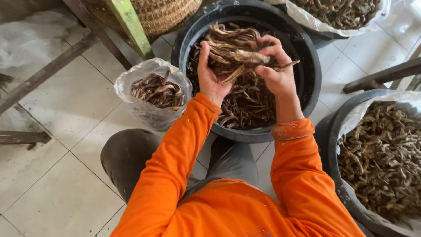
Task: The person sorts through dried food items in a large tub by hand and places selected items into a plastic bag.
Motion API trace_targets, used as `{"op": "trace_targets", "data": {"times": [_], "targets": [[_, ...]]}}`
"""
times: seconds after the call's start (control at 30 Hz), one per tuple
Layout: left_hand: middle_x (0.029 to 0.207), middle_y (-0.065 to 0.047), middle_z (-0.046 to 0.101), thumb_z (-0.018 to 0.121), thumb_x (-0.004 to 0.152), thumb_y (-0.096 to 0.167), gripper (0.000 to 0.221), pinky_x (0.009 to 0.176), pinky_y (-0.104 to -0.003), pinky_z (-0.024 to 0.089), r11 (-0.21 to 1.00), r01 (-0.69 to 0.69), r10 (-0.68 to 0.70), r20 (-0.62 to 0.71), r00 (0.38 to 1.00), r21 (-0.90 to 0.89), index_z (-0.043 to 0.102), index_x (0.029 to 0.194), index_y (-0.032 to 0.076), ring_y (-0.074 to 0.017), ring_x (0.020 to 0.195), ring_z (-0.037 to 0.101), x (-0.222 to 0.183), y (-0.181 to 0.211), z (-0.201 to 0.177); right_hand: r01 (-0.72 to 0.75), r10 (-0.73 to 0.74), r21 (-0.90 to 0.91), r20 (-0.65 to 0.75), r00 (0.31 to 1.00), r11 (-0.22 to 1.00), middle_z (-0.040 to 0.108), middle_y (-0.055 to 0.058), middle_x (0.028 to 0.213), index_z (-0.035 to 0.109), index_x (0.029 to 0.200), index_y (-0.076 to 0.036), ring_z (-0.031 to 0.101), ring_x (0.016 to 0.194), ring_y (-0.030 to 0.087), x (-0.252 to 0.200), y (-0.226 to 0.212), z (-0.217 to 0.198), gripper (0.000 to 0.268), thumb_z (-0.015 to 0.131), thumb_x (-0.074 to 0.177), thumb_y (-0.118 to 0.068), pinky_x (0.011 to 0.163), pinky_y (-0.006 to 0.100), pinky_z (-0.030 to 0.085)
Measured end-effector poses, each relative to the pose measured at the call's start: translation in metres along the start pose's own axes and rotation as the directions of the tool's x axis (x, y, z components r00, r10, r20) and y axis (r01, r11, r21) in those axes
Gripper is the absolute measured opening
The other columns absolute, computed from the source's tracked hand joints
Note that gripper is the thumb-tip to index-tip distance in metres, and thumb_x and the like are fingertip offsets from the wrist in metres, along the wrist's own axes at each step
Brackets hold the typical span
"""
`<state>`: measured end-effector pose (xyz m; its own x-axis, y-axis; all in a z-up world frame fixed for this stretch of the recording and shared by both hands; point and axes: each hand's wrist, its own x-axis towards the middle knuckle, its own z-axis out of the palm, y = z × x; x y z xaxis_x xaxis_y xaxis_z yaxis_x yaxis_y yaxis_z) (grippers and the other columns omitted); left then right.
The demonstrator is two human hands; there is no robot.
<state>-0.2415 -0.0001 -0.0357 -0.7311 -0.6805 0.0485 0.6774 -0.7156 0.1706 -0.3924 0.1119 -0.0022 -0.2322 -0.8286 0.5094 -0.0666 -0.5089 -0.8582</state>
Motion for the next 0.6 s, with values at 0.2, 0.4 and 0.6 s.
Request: {"op": "trace_targets", "data": {"times": [0.2, 0.4, 0.6], "targets": [[0.126, -0.016, 0.064, 0.075, 0.088, 0.033, 0.052, 0.097, -0.057, 0.059, 0.984, 0.090, -0.117, -0.182, 0.976, -0.152, 0.057, 0.130, 0.008, -0.0367, 0.114, 0.066, 0.019, -0.045, -0.095, -0.323, 0.224, -0.250, -0.356, 0.907, 0.913, 0.060, 0.003, 0.114, 0.059, 0.098, -0.006, 0.046, 0.088, 0.005, -0.059, 0.047, -0.045, 0.025, 0.061, 0.114, -0.025, 0.082, 0.024, 0.040], [0.126, -0.014, 0.068, 0.072, 0.095, 0.024, 0.042, 0.099, -0.051, 0.059, 0.954, 0.148, -0.172, -0.069, 0.983, -0.261, 0.061, 0.129, 0.003, -0.0330, 0.115, 0.068, 0.016, -0.065, -0.143, -0.340, 0.140, -0.186, -0.659, 0.739, 0.922, 0.068, 0.001, 0.085, 0.056, 0.100, -0.008, 0.059, 0.079, 0.008, -0.062, 0.083, -0.073, 0.026, 0.059, 0.109, -0.032, 0.078, 0.024, 0.050], [0.129, -0.015, 0.068, 0.071, 0.094, 0.023, 0.047, 0.102, -0.049, 0.059, 0.955, 0.151, -0.153, 0.013, 0.988, -0.257, 0.060, 0.135, 0.002, -0.0312, 0.118, 0.068, 0.011, -0.050, -0.142, -0.221, 0.202, 0.059, -0.671, 0.713, 0.974, 0.062, 0.006, 0.085, 0.056, 0.110, -0.005, 0.060, 0.074, 0.018, -0.043, 0.059, -0.088, 0.013, 0.065, 0.105, -0.013, 0.073, 0.034, 0.053]]}}
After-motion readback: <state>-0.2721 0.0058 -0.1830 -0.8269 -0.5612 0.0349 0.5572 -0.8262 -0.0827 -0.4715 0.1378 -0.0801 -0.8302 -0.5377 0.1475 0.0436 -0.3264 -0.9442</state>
